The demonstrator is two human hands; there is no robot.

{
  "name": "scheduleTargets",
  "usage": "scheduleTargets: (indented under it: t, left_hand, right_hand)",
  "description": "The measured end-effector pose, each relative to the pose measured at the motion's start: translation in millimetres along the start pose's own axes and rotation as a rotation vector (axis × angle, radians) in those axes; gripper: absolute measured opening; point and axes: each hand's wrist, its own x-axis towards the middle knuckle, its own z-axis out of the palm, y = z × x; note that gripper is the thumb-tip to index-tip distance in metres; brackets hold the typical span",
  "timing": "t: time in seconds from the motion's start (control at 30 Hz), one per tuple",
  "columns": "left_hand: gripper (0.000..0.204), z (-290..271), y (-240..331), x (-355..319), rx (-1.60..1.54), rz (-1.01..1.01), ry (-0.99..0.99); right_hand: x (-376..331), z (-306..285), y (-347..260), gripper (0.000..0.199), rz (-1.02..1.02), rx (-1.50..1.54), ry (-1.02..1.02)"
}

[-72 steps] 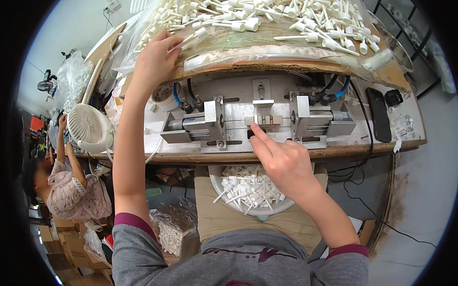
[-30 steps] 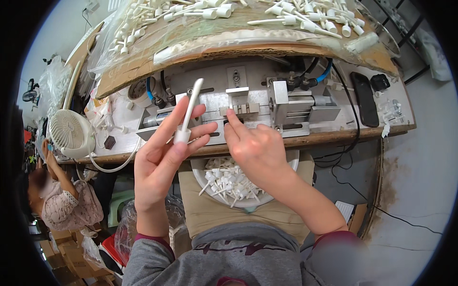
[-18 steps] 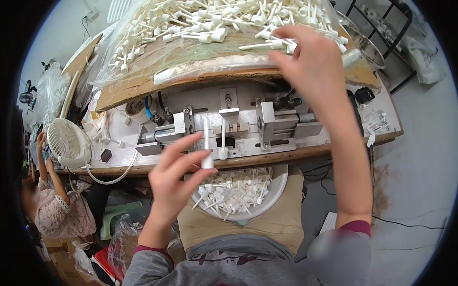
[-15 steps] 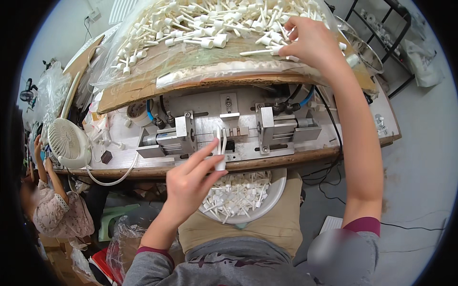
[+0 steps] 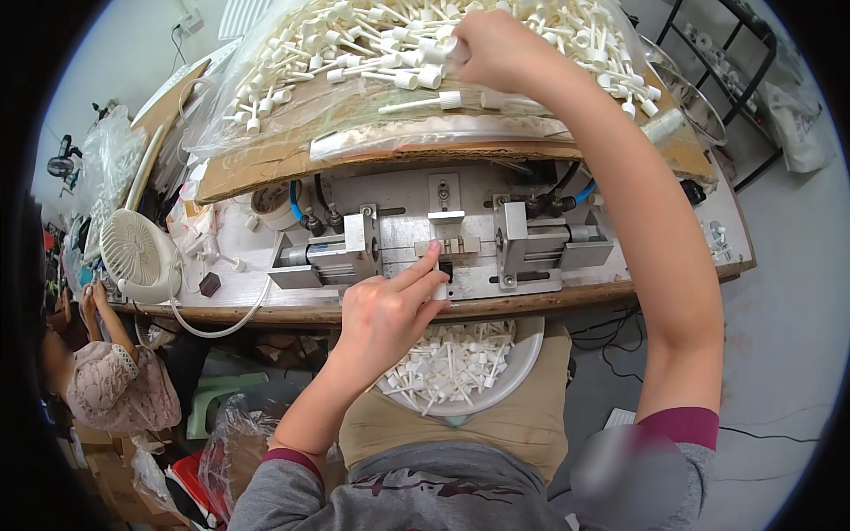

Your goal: The person is using a specialized assembly machine to press-fit or attach components for plastic sprayers or pump mechanisms.

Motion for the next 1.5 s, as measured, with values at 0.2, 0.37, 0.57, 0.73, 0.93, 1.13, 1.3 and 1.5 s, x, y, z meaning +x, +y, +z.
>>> scheduleTargets:
  t: [0.2,0.37,0.57,0.73,0.93,1.13,1.3,1.5]
  left_hand:
    - [0.042,-15.2,-0.2,5.0,-0.214,-0.059,0.057]
    - [0.061,-36.9,5.8,25.3,-0.591,-0.172,0.432]
    - [0.036,-45.8,15.2,5.4,-0.640,-0.068,0.269]
    - [0.035,-19.1,8.6,-11.2,-0.381,-0.088,0.289]
    - [0.028,14.1,9.2,-13.9,-0.116,-0.017,0.152]
    - [0.028,7.3,4.8,0.7,0.040,0.004,0.082]
    - [0.031,5.1,1.3,-3.1,-0.016,0.001,0.044]
    - [0.044,-13.4,21.1,-1.3,-0.625,-0.110,0.133]
  right_hand:
    - [-48.3,0.2,-2.1,0.022,-0.024,1.048,0.264]
    - [-133.7,27.0,-47.6,0.020,0.201,1.675,-0.055]
    - [-173.9,45.8,-41.7,0.020,0.340,1.845,0.025]
    - [-184.9,60.7,-35.0,0.020,0.330,1.450,0.359]
    - [-201.3,69.8,-49.3,0.019,0.243,1.237,0.466]
    - [-210.3,79.6,-49.4,0.022,0.065,0.853,0.588]
    - [-212.7,83.4,-45.9,0.031,-0.230,0.394,0.657]
    - [-220.1,91.4,-43.2,0.034,-0.401,0.118,0.671]
